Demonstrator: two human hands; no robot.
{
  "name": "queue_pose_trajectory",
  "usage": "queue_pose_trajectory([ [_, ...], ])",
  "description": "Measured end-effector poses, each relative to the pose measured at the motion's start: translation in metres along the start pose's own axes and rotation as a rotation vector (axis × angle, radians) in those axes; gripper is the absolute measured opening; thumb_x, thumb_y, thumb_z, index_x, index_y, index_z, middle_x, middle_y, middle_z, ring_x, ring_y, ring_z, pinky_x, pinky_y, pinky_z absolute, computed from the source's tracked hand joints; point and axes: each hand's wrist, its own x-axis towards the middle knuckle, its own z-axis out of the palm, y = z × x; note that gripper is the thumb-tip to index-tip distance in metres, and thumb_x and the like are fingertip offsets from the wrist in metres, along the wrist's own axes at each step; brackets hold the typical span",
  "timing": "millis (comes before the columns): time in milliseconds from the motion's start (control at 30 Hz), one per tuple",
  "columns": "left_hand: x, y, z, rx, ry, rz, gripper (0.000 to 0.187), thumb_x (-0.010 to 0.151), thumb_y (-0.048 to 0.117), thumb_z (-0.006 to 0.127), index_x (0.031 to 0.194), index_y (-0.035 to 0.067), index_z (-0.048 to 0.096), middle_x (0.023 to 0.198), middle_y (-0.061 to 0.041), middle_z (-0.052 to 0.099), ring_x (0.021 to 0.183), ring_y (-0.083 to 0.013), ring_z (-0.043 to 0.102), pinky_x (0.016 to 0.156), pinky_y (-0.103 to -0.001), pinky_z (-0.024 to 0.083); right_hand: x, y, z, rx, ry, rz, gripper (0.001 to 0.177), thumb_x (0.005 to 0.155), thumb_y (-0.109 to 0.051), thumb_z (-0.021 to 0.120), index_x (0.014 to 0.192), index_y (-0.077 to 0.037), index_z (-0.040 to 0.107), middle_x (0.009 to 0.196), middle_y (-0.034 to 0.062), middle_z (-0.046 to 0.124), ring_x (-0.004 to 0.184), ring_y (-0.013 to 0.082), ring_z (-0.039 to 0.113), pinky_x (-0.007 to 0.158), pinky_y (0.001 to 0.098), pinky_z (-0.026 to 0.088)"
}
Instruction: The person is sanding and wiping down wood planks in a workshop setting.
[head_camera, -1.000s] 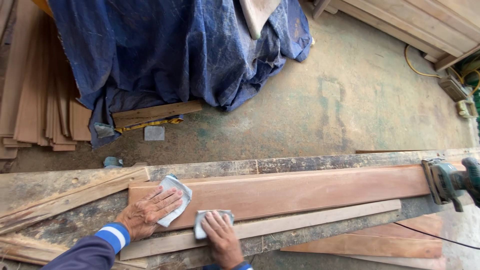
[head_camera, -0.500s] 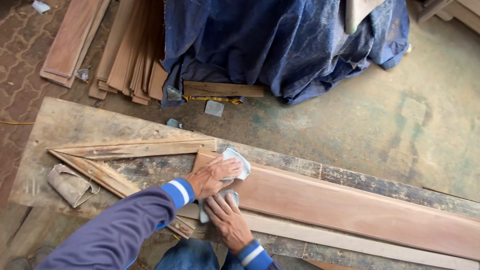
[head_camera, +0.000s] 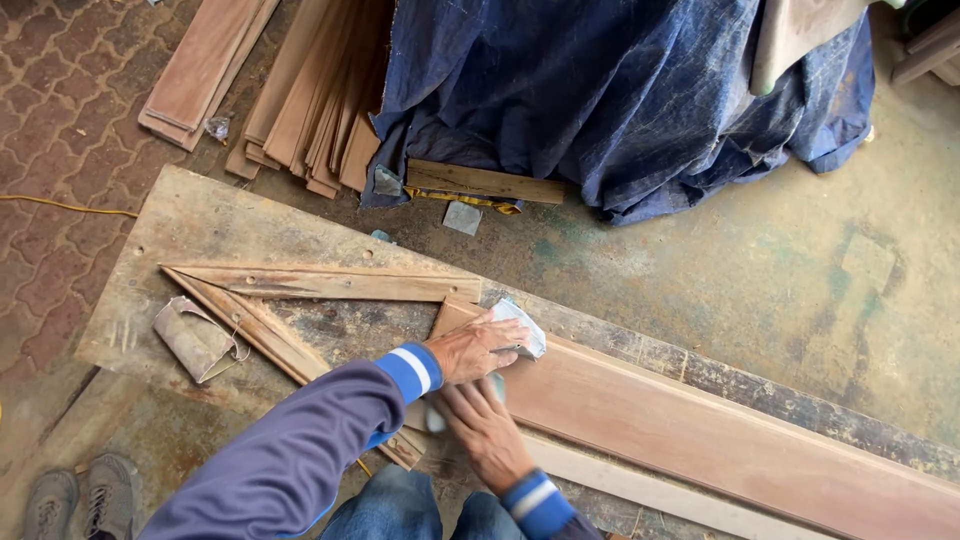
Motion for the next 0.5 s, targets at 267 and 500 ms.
queue_pose_trajectory([
  [267, 0.011, -0.019, 0.011, 0.048, -0.010, 0.016, 0.057, 0.105, 0.040, 0.043, 0.152, 0.007, 0.044, 0.163, -0.011, 0.039, 0.155, -0.0229, 0.025, 0.128, -0.045, 0.010, -0.060, 0.018, 0.014, -0.082, 0.036, 0.075, 0.069, 0.086, -0.010, 0.051, 0.154, -0.003, 0.044, 0.166, 0.0142, 0.034, 0.154, 0.0289, 0.026, 0.124, 0.0535, 0.016],
  [500, 0.007, -0.004, 0.004, 0.009, -0.021, -0.013, 0.053, 0.102, 0.039, 0.043, 0.147, 0.012, 0.052, 0.161, -0.008, 0.040, 0.154, -0.0224, 0.024, 0.128, -0.046, 0.007, -0.014, -0.008, 0.024, -0.161, -0.025, 0.081, 0.077, 0.078, -0.006, 0.052, 0.154, 0.002, 0.042, 0.165, 0.0187, 0.031, 0.154, 0.0343, 0.022, 0.124, 0.0551, 0.014],
])
